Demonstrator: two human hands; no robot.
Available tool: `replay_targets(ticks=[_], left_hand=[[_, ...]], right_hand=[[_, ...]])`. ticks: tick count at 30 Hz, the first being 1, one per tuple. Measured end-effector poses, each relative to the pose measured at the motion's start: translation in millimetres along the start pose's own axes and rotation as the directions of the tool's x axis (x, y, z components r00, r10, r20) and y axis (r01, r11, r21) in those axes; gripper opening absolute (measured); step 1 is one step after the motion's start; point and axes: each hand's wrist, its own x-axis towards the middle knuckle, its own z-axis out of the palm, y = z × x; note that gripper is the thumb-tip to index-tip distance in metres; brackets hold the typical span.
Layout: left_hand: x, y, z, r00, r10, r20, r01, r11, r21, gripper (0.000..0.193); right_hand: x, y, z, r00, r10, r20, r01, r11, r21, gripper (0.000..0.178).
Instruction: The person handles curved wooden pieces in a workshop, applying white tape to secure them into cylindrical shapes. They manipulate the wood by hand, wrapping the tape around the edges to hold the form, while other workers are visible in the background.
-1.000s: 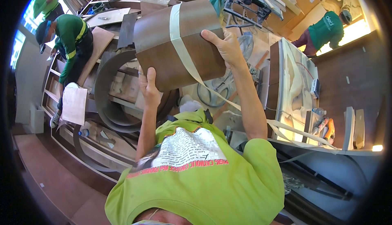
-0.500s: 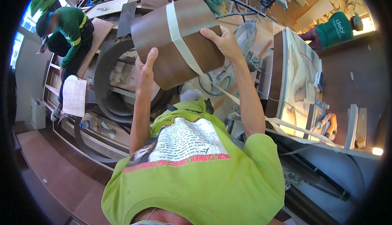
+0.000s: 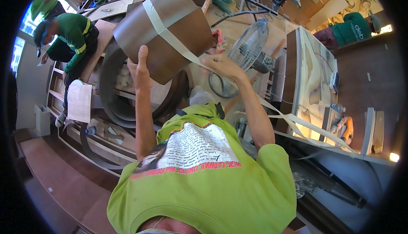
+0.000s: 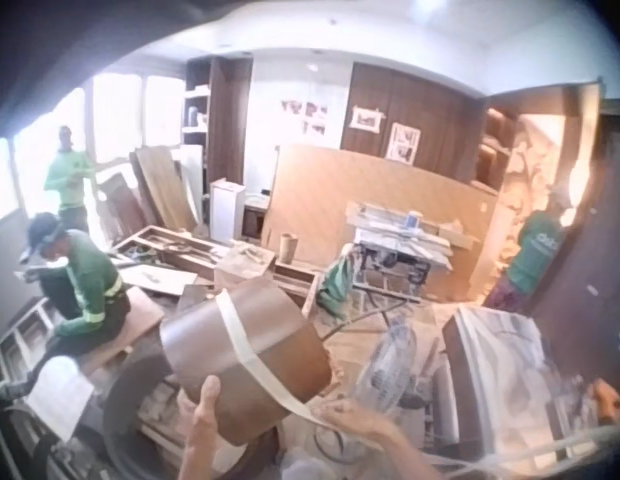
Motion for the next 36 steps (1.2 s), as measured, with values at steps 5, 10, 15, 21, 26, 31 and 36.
replay_targets(ticks=[5, 10, 15, 21, 26, 31, 36], left_hand=[[9, -24, -4, 0.99, 0.107, -0.094, -0.1, 0.992, 0.078, 0.037], [13, -40, -14, 0.956, 0.2, -0.216, -0.137, 0.952, 0.275, 0.038], [14, -35, -11, 0.944, 0.159, -0.29, -0.122, 0.983, 0.14, 0.045], [9, -29, -8, 0.915, 0.153, -0.373, -0.097, 0.982, 0.164, 0.048], [9, -12, -12, 0.957, -0.008, -0.288, -0.043, 0.984, -0.171, 0.05], [0, 1, 4, 0.946, -0.141, -0.291, 0.074, 0.97, -0.231, 0.05], [-10, 7, 8, 0.934, -0.326, -0.147, 0.314, 0.944, -0.1, 0.049]], right_hand=[[-21, -32, -9, 0.983, -0.13, -0.127, 0.107, 0.979, -0.175, 0.029], [-42, -66, 6, 0.978, -0.118, -0.17, 0.115, 0.993, -0.027, 0.021], [-47, -71, 9, 0.962, -0.147, -0.23, 0.152, 0.988, 0.004, 0.021], [-46, -84, 9, 0.976, -0.122, -0.18, 0.122, 0.992, -0.01, 0.022], [-14, -22, 14, 0.987, -0.076, -0.14, 0.069, 0.996, -0.056, 0.023], [-3, 7, 14, 0.955, -0.234, -0.182, 0.173, 0.938, -0.301, 0.025], [11, 34, 19, 0.852, -0.469, -0.235, 0.322, 0.822, -0.47, 0.024]])
